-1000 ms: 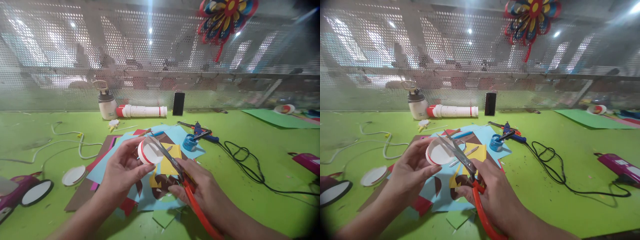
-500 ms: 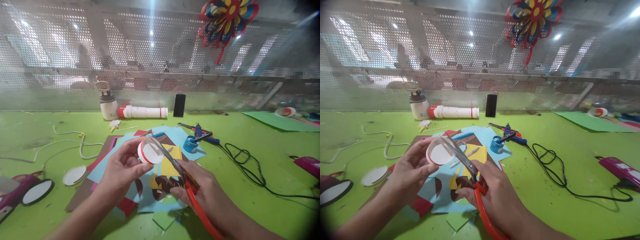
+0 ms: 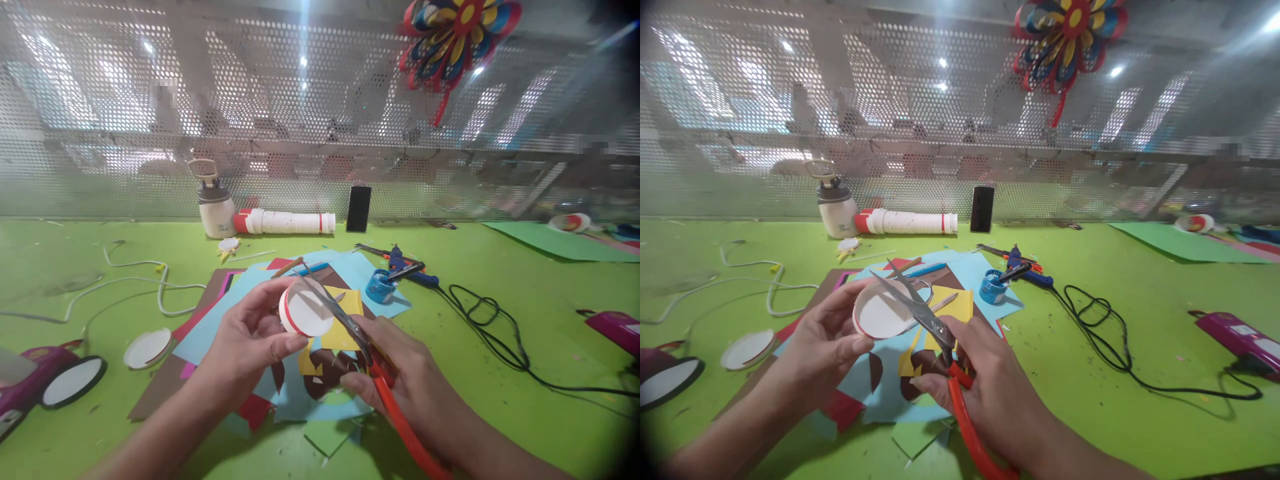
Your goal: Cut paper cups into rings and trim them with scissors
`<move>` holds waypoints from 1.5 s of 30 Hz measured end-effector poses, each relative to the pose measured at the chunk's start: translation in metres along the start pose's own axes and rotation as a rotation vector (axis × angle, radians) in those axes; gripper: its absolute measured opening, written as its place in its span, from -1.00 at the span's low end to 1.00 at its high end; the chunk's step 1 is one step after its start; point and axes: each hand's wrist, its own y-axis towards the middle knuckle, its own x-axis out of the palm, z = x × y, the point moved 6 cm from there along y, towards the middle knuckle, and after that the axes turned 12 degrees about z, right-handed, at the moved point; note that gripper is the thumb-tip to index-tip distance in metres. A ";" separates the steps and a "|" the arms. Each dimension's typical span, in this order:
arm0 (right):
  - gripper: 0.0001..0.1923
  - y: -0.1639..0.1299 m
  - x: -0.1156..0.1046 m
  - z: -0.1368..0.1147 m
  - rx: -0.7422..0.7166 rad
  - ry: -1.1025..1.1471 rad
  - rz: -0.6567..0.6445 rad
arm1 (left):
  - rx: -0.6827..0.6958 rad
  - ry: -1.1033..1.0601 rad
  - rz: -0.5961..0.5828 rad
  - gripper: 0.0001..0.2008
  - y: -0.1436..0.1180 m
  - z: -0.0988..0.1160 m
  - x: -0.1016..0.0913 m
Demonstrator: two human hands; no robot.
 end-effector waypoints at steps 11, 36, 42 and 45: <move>-0.65 0.000 -0.002 0.001 -0.005 -0.035 0.014 | -0.020 -0.001 0.035 -0.49 0.001 0.002 -0.005; -0.63 0.000 -0.003 -0.001 -0.034 -0.020 0.000 | -0.079 -0.033 -0.078 -0.57 -0.003 0.003 0.007; -0.69 0.001 -0.003 -0.004 -0.043 -0.014 0.004 | -0.076 -0.029 -0.100 -0.60 -0.002 0.006 0.009; -0.70 0.000 -0.003 -0.005 -0.056 -0.020 0.013 | -0.061 -0.027 -0.126 -0.63 -0.002 0.008 0.010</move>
